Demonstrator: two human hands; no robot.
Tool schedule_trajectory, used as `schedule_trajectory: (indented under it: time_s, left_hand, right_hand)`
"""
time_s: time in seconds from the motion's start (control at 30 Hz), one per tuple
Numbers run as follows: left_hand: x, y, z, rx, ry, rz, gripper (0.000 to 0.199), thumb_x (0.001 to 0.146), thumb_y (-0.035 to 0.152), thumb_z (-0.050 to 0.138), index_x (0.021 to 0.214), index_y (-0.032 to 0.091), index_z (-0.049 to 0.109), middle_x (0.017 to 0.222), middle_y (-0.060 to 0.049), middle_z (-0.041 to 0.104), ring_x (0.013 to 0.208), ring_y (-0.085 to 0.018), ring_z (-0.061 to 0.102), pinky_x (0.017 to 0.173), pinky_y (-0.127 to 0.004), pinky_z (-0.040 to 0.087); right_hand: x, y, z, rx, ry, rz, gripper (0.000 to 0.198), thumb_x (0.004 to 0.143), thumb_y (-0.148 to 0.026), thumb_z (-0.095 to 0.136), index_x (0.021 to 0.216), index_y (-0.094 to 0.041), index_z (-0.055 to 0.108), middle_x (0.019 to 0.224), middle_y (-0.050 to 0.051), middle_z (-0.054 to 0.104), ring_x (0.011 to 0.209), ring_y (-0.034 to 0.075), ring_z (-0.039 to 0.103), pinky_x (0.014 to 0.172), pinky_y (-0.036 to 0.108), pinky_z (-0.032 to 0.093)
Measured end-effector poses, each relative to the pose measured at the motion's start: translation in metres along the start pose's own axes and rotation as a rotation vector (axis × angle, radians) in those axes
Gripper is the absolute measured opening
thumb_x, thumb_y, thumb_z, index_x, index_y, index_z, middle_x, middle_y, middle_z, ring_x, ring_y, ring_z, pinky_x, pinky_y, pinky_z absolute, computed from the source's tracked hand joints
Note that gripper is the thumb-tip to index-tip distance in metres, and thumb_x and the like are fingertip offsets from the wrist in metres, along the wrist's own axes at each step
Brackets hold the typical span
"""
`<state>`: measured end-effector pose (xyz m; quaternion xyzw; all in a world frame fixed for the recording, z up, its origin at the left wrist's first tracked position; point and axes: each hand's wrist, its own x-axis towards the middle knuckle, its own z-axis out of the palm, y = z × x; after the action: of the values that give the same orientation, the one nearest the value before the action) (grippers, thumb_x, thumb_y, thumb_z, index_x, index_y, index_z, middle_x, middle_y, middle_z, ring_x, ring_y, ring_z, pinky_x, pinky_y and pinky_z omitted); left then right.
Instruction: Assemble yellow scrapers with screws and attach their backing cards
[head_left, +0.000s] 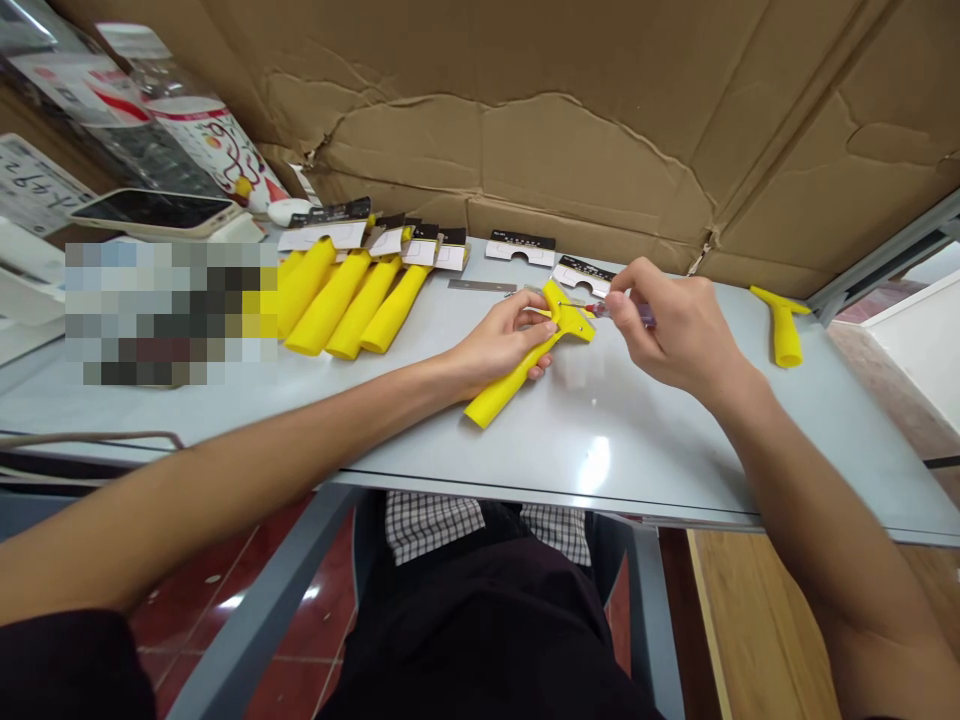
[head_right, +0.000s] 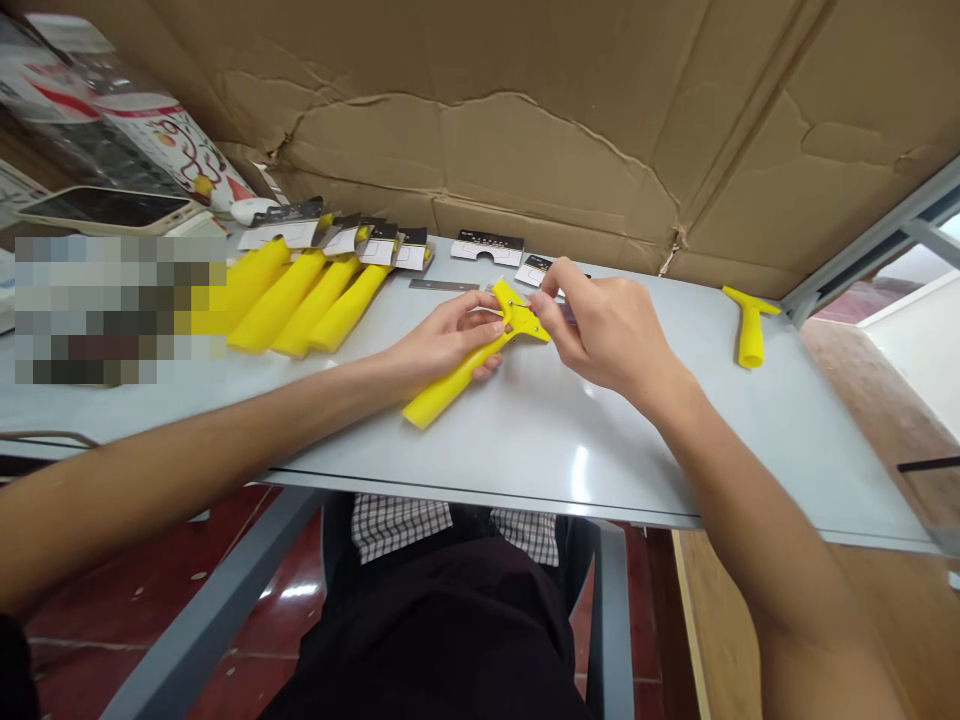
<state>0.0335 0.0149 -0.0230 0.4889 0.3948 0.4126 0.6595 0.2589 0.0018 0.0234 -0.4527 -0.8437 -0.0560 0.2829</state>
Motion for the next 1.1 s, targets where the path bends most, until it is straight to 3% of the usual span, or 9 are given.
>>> schedule_trajectory:
  time_s: [0.1,0.3,0.4,0.6,0.73,0.83,0.93,1.1]
  left_hand:
    - [0.0,0.0,-0.001,-0.002,-0.013,0.005,0.015,0.105,0.012,0.067,0.109,0.021,0.055,0.101,-0.005,0.067,0.057,-0.009,0.063,0.047,-0.024,0.045]
    - [-0.001,-0.001,-0.002,0.009,-0.04,0.02,0.015,0.105,0.012,0.067,0.112,0.02,0.056,0.105,-0.007,0.067,0.057,-0.008,0.063,0.047,-0.024,0.046]
    - [-0.001,-0.001,-0.001,0.028,-0.039,0.022,0.013,0.106,0.011,0.063,0.112,0.02,0.056,0.109,-0.008,0.067,0.056,-0.008,0.063,0.046,-0.024,0.045]
    - [0.0,-0.001,-0.001,0.008,-0.017,0.003,0.014,0.105,0.012,0.064,0.11,0.021,0.055,0.106,-0.006,0.067,0.056,-0.008,0.063,0.047,-0.024,0.045]
    - [0.001,-0.003,-0.003,-0.001,-0.011,0.008,0.014,0.104,0.012,0.066,0.111,0.021,0.057,0.108,-0.008,0.068,0.058,-0.009,0.063,0.047,-0.024,0.045]
    - [0.001,-0.004,-0.003,-0.019,-0.014,0.015,0.015,0.104,0.012,0.067,0.11,0.021,0.058,0.115,-0.009,0.069,0.059,-0.008,0.063,0.047,-0.024,0.045]
    - [0.001,-0.004,-0.003,-0.034,-0.014,0.006,0.017,0.102,0.012,0.07,0.109,0.021,0.057,0.118,-0.01,0.069,0.058,-0.007,0.062,0.047,-0.025,0.045]
    - [0.002,-0.003,-0.003,-0.033,0.013,-0.007,0.015,0.104,0.011,0.064,0.108,0.021,0.055,0.115,-0.009,0.069,0.056,-0.007,0.062,0.046,-0.025,0.045]
  right_hand:
    - [0.001,0.003,-0.003,0.013,0.043,0.019,0.021,0.11,-0.039,0.051,0.108,-0.027,0.068,0.07,0.002,0.067,0.062,0.02,0.061,0.066,0.037,0.046]
    - [0.004,0.008,-0.008,0.155,0.115,-0.108,0.01,0.105,-0.027,0.06,0.105,-0.025,0.069,0.104,0.009,0.076,0.086,0.023,0.072,0.066,0.038,0.056]
    - [0.005,0.015,-0.007,0.18,0.134,-0.154,0.011,0.101,-0.021,0.062,0.102,-0.026,0.072,0.111,0.009,0.075,0.087,0.023,0.072,0.062,0.037,0.055]
    - [0.005,0.024,0.001,0.129,0.159,-0.172,0.003,0.099,-0.028,0.071,0.099,-0.026,0.073,0.091,0.004,0.078,0.07,0.02,0.07,0.064,0.036,0.054]
    - [0.004,0.022,0.001,0.046,0.171,-0.139,0.013,0.1,-0.031,0.068,0.089,-0.025,0.068,0.07,-0.001,0.071,0.059,0.019,0.066,0.061,0.035,0.047]
    - [0.003,0.022,0.0,0.05,0.16,-0.127,0.003,0.093,-0.027,0.068,0.094,-0.025,0.066,0.069,-0.002,0.069,0.055,0.018,0.063,0.06,0.035,0.046]
    - [0.002,0.024,-0.001,0.063,0.135,-0.12,0.013,0.088,-0.025,0.07,0.1,-0.027,0.067,0.073,-0.002,0.07,0.057,0.018,0.062,0.061,0.035,0.05]
    - [0.002,0.028,0.001,0.073,0.145,-0.074,0.008,0.093,-0.032,0.073,0.096,-0.026,0.068,0.071,-0.001,0.072,0.055,0.017,0.061,0.059,0.033,0.047]
